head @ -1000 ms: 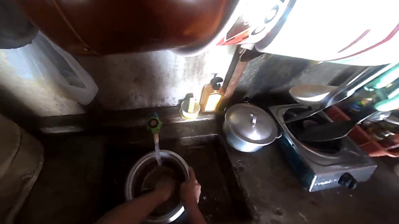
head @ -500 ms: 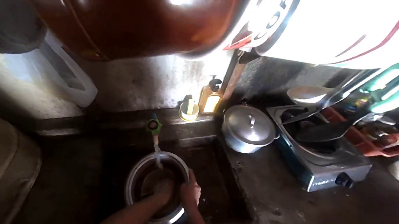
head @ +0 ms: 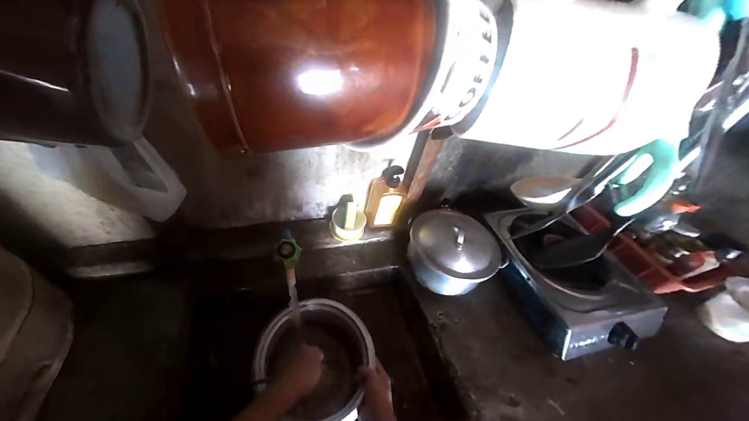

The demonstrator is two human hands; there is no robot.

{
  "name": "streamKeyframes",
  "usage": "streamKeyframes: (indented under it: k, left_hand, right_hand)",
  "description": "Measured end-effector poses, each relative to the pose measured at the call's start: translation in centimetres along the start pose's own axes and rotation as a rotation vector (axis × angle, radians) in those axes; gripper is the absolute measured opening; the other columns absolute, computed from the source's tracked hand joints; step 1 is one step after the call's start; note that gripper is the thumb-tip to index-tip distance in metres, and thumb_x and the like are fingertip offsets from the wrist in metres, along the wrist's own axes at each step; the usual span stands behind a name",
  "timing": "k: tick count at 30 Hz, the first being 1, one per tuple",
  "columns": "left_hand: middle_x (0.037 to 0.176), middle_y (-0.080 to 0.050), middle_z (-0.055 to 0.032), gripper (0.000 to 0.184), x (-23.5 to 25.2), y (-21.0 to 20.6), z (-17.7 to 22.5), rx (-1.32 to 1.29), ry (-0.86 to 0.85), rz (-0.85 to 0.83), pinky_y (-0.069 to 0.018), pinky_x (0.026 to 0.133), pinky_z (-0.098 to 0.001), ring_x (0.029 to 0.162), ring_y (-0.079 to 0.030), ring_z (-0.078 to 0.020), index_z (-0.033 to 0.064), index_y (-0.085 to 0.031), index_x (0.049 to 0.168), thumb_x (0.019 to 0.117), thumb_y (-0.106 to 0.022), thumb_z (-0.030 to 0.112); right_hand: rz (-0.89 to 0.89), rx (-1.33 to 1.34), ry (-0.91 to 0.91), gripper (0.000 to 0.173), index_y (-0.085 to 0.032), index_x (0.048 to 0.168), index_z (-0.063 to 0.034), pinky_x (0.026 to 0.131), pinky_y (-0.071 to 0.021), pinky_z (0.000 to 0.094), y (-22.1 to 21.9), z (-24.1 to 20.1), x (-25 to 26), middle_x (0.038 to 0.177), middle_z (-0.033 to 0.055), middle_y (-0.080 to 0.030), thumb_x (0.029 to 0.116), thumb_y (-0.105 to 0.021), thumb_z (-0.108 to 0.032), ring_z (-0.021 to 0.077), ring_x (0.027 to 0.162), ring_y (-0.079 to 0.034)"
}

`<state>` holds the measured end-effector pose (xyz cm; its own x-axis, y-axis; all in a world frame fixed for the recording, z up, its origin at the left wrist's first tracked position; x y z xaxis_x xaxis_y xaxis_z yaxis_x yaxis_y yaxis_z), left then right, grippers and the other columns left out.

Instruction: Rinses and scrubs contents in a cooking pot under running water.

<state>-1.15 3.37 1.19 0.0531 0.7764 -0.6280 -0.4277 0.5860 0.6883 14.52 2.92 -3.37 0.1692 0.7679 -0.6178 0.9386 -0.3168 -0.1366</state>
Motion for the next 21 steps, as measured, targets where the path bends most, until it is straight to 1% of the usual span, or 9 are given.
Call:
streamKeyframes:
  k: [3,5,6,7,8,11,15,20,21]
  left_hand:
    - [0.121,-0.069,-0.0214,0.036,-3.4,5.0,-1.6,-0.277,-0.031,0.328,-0.0479,0.105,-0.0544,0.117,-0.065,-0.0357,0.0011,-0.069,0.124,0.1076,-0.053,0.029]
    - [0.117,-0.072,-0.0202,0.036,-5.6,7.4,-2.2,-0.412,-0.054,0.518,-0.0509,0.102,-0.0533,0.111,-0.069,-0.0339,0.0029,-0.067,0.130,0.1060,-0.057,0.027]
    - [0.115,-0.071,-0.0210,0.038,-6.4,8.1,-2.4,-0.467,-0.056,0.573,-0.0514,0.100,-0.0536,0.108,-0.069,-0.0341,0.0028,-0.064,0.133,0.1053,-0.060,0.028]
    - [0.115,-0.071,-0.0216,0.040,-6.8,8.5,-2.4,-0.514,-0.061,0.609,-0.0515,0.098,-0.0539,0.106,-0.068,-0.0342,0.0026,-0.062,0.135,0.1046,-0.061,0.029]
    - [0.114,-0.070,-0.0217,0.042,-7.0,8.7,-2.3,-0.564,-0.080,0.629,-0.0515,0.096,-0.0535,0.105,-0.068,-0.0332,0.0021,-0.061,0.136,0.1041,-0.062,0.029]
    - [0.114,-0.071,-0.0190,0.040,-7.0,8.2,-0.6,-0.694,-0.162,0.623,-0.0528,0.096,-0.0481,0.104,-0.068,-0.0269,0.0008,-0.062,0.133,0.1027,-0.064,0.026]
    - [0.102,-0.069,-0.0173,0.034,-7.0,7.4,1.3,-0.694,-0.197,0.566,-0.0529,0.086,-0.0442,0.090,-0.065,-0.0237,-0.0020,-0.065,0.125,0.1028,-0.063,0.024]
    - [0.105,-0.069,-0.0194,0.033,-6.5,6.9,1.1,-0.676,-0.190,0.545,-0.0524,0.090,-0.0454,0.094,-0.066,-0.0260,-0.0035,-0.065,0.124,0.1027,-0.064,0.022]
    - [0.103,-0.069,-0.0189,0.033,-6.4,6.9,1.0,-0.676,-0.189,0.552,-0.0522,0.088,-0.0447,0.092,-0.065,-0.0250,-0.0035,-0.065,0.123,0.1026,-0.064,0.022]
  right_hand:
    - [0.100,0.133,-0.083,0.045,-0.058,0.127,0.0017,0.072,-0.0537,0.0465,1.7,-1.5,-0.8,0.108,0.0201,-0.063,0.0843,-0.057,0.017,0.0278,0.087,-0.061]
    - [0.176,0.195,-0.210,0.035,-0.055,0.121,0.0021,0.067,-0.0514,0.0491,2.4,-2.7,-1.0,0.104,0.0209,-0.060,0.0872,-0.058,0.009,0.0299,0.084,-0.058]
    - [0.202,0.212,-0.259,0.031,-0.054,0.120,0.0032,0.062,-0.0499,0.0514,2.6,-3.2,-0.9,0.103,0.0229,-0.059,0.0888,-0.058,0.005,0.0322,0.083,-0.057]
    - [0.213,0.238,-0.279,0.030,-0.053,0.121,0.0038,0.062,-0.0497,0.0522,2.7,-3.8,-0.9,0.104,0.0239,-0.059,0.0910,-0.057,0.002,0.0330,0.083,-0.057]
    - [0.212,0.262,-0.280,0.029,-0.052,0.122,0.0032,0.064,-0.0494,0.0495,2.7,-4.6,-0.7,0.105,0.0219,-0.057,0.0937,-0.056,0.000,0.0306,0.084,-0.055]
    - [0.221,0.348,-0.236,0.033,-0.050,0.127,0.0059,0.072,-0.0494,0.0533,2.4,-7.3,-0.1,0.113,0.0249,-0.055,0.0943,-0.055,0.002,0.0328,0.092,-0.054]
    - [0.250,0.409,-0.209,0.035,-0.049,0.126,0.0056,0.069,-0.0482,0.0582,2.6,-9.6,0.5,0.113,0.0254,-0.053,0.0920,-0.054,0.004,0.0348,0.093,-0.053]
    - [0.207,0.435,-0.245,0.028,-0.050,0.119,0.0040,0.062,-0.0478,0.0578,3.6,-10.3,0.1,0.104,0.0239,-0.054,0.0915,-0.054,0.004,0.0346,0.085,-0.055]
    - [0.196,0.456,-0.260,0.025,-0.050,0.118,0.0036,0.061,-0.0479,0.0571,3.6,-10.4,0.0,0.102,0.0232,-0.054,0.0928,-0.054,0.003,0.0339,0.084,-0.055]
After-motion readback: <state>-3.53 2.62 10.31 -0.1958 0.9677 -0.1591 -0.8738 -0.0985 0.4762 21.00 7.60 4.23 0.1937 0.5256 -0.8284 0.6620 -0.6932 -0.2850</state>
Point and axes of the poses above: each hand's wrist, its own x-axis towards the middle knuckle, its own y-axis out of the back of the hand, z = x × y, the point moved 4 cm from there along x, towards the middle knuckle
